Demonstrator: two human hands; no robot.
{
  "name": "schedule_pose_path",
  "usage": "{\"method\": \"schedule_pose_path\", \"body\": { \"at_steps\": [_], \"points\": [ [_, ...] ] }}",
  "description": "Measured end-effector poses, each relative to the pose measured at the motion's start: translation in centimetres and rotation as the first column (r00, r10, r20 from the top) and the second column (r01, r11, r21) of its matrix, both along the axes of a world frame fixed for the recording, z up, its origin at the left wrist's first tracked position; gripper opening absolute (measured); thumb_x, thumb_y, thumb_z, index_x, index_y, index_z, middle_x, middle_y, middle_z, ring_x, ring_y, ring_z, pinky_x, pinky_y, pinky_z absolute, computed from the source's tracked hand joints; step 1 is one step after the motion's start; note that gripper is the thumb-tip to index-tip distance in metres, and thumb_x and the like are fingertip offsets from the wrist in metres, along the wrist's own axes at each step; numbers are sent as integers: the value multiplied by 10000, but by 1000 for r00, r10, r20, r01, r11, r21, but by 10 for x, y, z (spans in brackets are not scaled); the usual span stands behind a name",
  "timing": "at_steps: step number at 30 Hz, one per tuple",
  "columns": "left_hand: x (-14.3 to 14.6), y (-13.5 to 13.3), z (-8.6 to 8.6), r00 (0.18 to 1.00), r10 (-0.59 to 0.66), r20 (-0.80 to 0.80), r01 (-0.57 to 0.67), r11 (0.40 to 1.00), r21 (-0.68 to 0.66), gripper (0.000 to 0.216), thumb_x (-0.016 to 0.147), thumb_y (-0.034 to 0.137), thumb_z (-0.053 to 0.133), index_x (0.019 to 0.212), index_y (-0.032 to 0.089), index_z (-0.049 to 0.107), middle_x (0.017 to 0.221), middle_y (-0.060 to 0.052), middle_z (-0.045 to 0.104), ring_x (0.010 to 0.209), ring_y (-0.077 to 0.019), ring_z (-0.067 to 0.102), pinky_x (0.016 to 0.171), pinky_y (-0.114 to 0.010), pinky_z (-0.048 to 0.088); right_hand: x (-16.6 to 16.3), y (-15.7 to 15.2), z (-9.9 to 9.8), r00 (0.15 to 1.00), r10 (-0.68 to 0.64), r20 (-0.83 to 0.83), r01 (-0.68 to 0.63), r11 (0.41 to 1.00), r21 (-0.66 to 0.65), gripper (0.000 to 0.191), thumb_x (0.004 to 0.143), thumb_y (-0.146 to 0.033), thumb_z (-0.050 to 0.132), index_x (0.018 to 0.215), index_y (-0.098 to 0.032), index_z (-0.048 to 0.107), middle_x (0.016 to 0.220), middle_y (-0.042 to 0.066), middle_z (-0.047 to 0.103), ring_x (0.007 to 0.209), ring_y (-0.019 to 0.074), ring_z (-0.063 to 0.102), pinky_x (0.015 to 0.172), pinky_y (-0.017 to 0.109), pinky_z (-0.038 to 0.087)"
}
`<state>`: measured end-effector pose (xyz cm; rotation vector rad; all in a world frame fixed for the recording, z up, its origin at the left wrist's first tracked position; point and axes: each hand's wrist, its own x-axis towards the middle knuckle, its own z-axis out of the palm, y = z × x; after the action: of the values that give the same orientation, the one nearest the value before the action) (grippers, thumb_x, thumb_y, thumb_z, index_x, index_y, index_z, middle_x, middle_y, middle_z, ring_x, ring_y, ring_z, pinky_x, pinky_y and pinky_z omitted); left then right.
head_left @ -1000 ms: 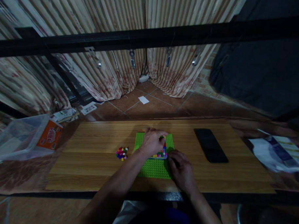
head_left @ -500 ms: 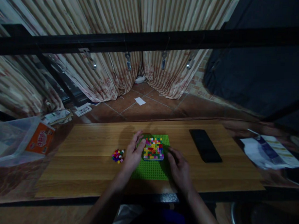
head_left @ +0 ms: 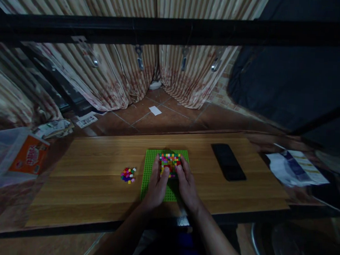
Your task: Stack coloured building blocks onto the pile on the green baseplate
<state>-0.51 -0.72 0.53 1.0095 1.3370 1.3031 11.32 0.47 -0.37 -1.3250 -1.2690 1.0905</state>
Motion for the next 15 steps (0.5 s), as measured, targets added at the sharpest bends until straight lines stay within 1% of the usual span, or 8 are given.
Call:
{"method": "schedule_pose_path", "body": {
  "at_steps": [4, 6, 8, 11, 13, 15],
  "points": [
    [9, -1, -3, 1000, 6, 16, -6, 1000, 21, 694, 876, 590, 567, 1464, 269, 384, 1619, -69, 268, 1508, -272, 201, 1246, -447, 187, 0, 1, -2, 999, -35, 20, 35, 999, 13, 601, 948, -554, 450, 1472, -259, 424, 1542, 79, 416, 1444, 240, 348, 1198, 493, 256],
    [13, -1, -4, 1000, 2, 23, -2, 1000, 14, 725, 879, 595, 558, 1484, 253, 348, 1622, -93, 253, 1500, -279, 224, 1239, -462, 205, 0, 3, -3, 999, -45, 25, 45, 999, 20, 611, 945, -558, 451, 1476, -257, 416, 1546, 86, 407, 1441, 241, 353, 1193, 494, 260],
    [16, -1, -4, 999, 8, 32, -9, 1000, 9, 734, 884, 595, 550, 1491, 244, 331, 1612, -106, 272, 1494, -281, 241, 1235, -464, 214, 0, 5, -3, 998, -51, 21, 51, 999, 17, 628, 941, -568, 451, 1481, -250, 407, 1549, 93, 402, 1430, 242, 371, 1184, 487, 278],
    [17, 1, -2, 1000, 3, 25, -4, 1000, 28, 709, 893, 578, 547, 1484, 241, 350, 1598, -105, 307, 1502, -274, 221, 1240, -449, 202, 4, 8, -6, 999, -44, 6, 44, 999, 4, 645, 930, -580, 463, 1478, -242, 417, 1537, 96, 422, 1417, 247, 393, 1166, 470, 317],
    [16, 2, -1, 1000, -15, -13, 15, 999, 36, 688, 907, 563, 530, 1484, 232, 354, 1607, -103, 291, 1513, -266, 182, 1247, -449, 174, 8, 9, -11, 999, -44, -13, 44, 999, -1, 626, 930, -583, 462, 1461, -252, 444, 1516, 88, 455, 1394, 251, 427, 1149, 472, 343],
    [13, 1, 0, 997, -29, -68, 31, 999, 33, 671, 930, 545, 491, 1496, 219, 334, 1620, -105, 259, 1517, -257, 168, 1251, -454, 153, 12, 10, -15, 999, -39, -28, 40, 998, 47, 591, 947, -572, 431, 1452, -264, 457, 1493, 82, 486, 1362, 253, 468, 1133, 486, 360]
  ]
}}
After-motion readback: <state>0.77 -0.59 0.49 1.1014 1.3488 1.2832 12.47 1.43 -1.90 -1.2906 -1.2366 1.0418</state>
